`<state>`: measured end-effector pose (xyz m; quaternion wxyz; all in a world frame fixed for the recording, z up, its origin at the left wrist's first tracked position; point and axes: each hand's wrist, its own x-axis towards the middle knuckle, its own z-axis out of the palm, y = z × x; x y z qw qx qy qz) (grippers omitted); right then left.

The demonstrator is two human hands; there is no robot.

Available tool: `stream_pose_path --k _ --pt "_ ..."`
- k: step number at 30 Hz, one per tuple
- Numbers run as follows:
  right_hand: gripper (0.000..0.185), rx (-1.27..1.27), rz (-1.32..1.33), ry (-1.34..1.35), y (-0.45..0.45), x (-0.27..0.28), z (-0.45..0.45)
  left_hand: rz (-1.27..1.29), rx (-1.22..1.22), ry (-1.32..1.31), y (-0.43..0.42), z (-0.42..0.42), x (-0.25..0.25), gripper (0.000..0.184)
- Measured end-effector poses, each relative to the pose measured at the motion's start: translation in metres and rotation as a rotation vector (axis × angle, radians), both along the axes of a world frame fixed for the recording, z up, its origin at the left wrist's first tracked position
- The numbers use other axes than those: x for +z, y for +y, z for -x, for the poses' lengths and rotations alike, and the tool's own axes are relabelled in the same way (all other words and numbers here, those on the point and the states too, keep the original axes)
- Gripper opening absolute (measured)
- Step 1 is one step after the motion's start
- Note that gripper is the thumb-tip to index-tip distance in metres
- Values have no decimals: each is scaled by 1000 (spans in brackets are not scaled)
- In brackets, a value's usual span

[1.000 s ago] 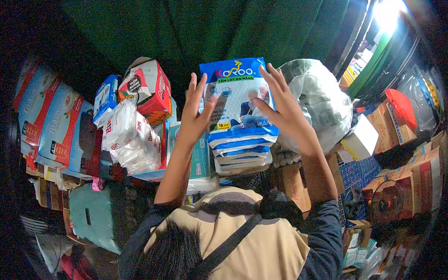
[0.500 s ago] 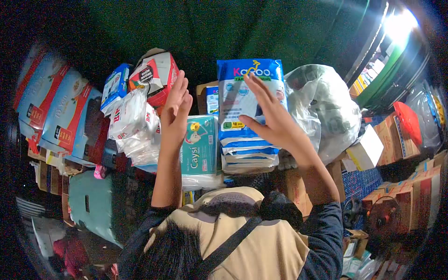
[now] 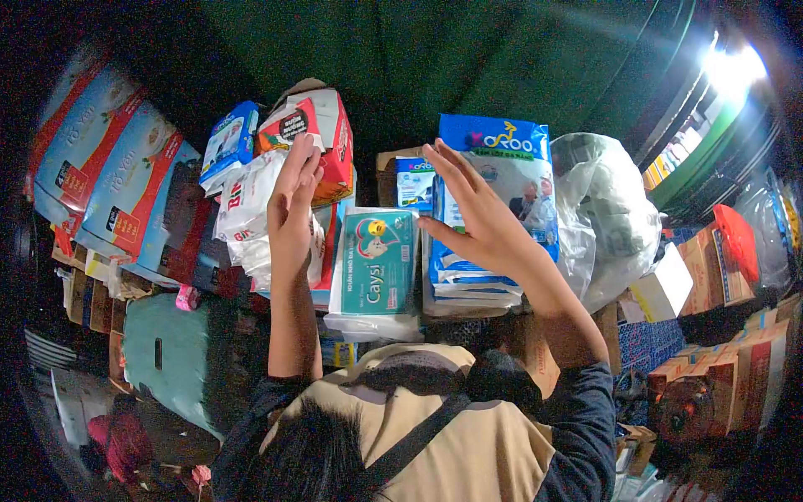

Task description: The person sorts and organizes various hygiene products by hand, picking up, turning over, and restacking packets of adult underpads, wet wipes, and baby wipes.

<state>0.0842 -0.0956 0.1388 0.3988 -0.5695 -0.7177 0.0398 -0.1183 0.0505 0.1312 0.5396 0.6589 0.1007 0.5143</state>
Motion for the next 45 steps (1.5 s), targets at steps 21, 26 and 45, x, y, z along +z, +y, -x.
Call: stream_pose_path --k 21,26,45 --pt "75 -11 48 -1 101 7 98 6 -18 -12 98 95 4 48" --pt "74 -1 35 -20 128 6 120 29 14 6 117 123 3 46" --pt "68 102 194 360 263 -34 166 117 389 -34 243 241 -3 51"
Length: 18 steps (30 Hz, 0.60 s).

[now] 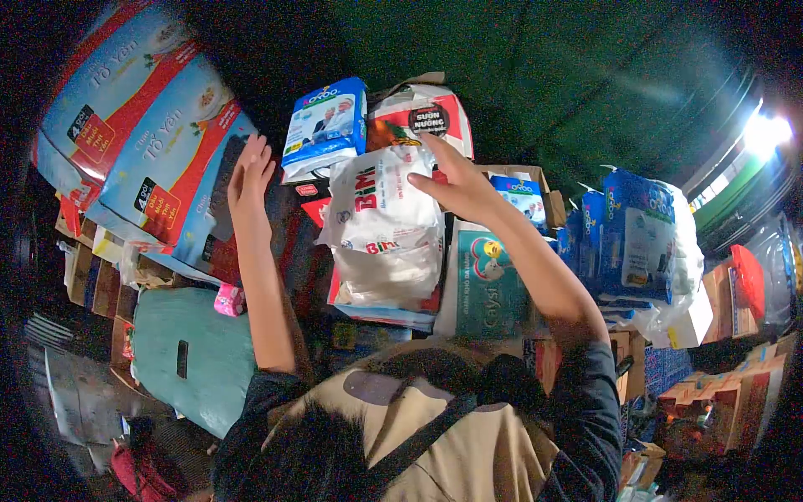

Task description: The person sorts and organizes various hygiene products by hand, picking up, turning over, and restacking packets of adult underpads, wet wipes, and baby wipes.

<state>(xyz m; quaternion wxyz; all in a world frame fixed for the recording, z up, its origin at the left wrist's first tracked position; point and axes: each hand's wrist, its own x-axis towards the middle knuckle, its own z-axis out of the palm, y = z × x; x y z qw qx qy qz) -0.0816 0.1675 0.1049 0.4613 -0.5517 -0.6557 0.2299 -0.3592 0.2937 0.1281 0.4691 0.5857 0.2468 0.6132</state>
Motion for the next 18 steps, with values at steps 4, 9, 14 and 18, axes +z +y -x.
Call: stream_pose_path --k 4,9,14,18 --pt "67 -84 58 -100 41 -9 5 72 29 -16 40 20 -24 54" --pt "68 -100 97 -121 91 -26 11 205 23 -46 86 25 -50 58" --pt "67 -139 172 -188 131 -30 16 316 135 79 139 16 -77 69" --pt "67 -100 284 -206 145 -12 26 243 322 155 148 1 -83 44"
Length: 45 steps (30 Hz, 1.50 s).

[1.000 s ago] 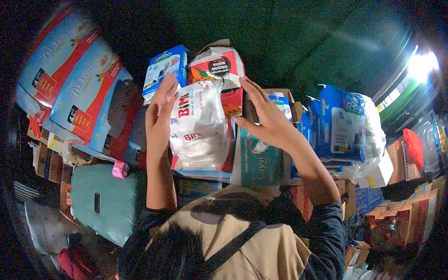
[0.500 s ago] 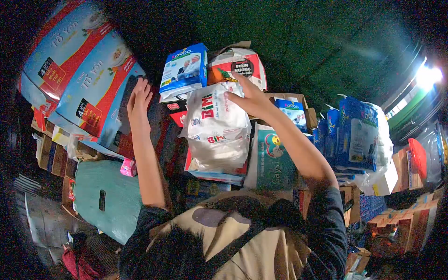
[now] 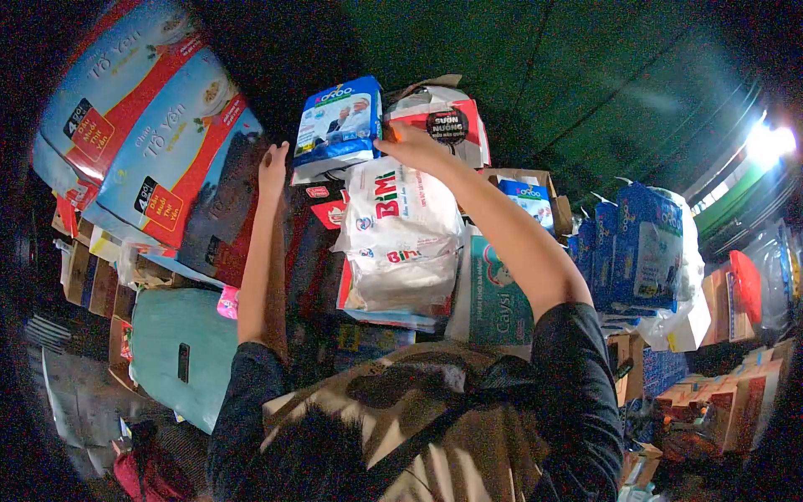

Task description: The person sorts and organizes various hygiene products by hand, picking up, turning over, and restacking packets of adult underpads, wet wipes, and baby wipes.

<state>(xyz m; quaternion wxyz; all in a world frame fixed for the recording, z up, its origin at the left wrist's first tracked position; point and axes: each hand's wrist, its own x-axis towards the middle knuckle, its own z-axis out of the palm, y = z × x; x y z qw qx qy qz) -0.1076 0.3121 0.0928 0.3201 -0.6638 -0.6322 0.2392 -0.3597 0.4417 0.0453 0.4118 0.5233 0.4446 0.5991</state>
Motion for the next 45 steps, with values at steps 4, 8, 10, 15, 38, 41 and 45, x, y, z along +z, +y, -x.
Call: stream_pose_path --k 4,8,10,15,38,41,45 --pt "70 66 39 77 34 -19 -3 201 -255 -139 36 0 -44 77" --pt "77 88 99 286 35 -17 6 191 -391 -89 40 -3 -54 68" --pt "79 71 72 248 39 -26 8 235 -357 -38 26 -5 -43 62" --pt "91 54 91 142 46 -40 10 223 -329 75 28 -8 -42 51" --pt "76 175 -183 736 -10 -9 16 -179 -438 -602 -45 -19 13 39" --pt "63 124 -188 641 -20 6 8 -201 -416 -583 -59 -25 31 39" --pt "56 114 -391 694 -44 33 0 -299 -392 -606 -90 -41 62 37"
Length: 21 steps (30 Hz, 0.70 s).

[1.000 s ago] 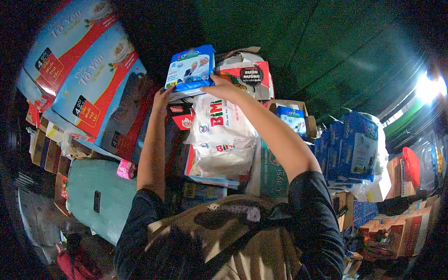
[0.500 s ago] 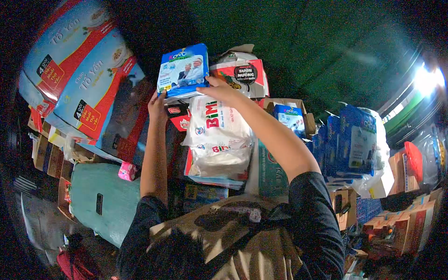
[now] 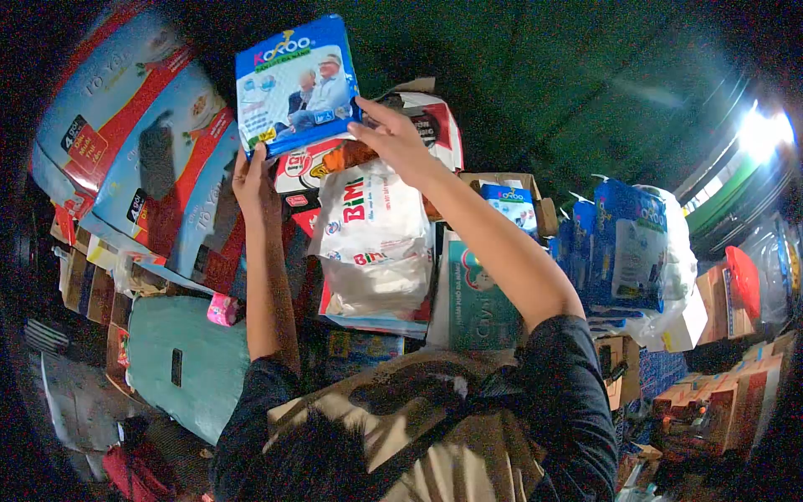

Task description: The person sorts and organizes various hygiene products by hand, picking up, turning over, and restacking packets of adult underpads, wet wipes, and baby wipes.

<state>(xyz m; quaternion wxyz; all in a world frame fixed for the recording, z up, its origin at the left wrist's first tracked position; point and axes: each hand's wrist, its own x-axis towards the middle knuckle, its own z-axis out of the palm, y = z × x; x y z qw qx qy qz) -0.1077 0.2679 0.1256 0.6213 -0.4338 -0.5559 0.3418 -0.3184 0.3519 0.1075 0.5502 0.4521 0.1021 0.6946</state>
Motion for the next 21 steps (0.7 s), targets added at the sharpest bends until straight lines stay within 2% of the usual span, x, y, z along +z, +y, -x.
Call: stream_pose_path --k 2,3,4,8,9,13,16,19,21 --pt "54 -30 7 -7 -22 23 -7 -14 -31 -18 -21 -9 13 37" --pt "51 -64 14 -13 -37 33 -19 -27 37 -7 -38 -25 25 35" --pt "43 -124 -12 -35 -45 40 -27 10 17 -11 -50 -31 32 35" --pt "34 -223 -88 -37 -89 69 -58 49 -47 -24 -80 -64 38 33" --pt "35 -211 -93 23 -105 78 -64 49 -63 -19 -91 -75 41 34" --pt "36 -390 -129 -173 -161 94 -103 21 -105 -20 -142 -121 53 34" --pt "35 -406 -136 -144 -205 94 -138 31 -169 -6 -182 -154 57 36" --pt "36 -515 -101 -171 -256 98 -162 29 -213 20 -222 -188 59 37" --pt "36 -627 30 -123 -289 98 -176 13 -242 111 -246 -204 55 39"
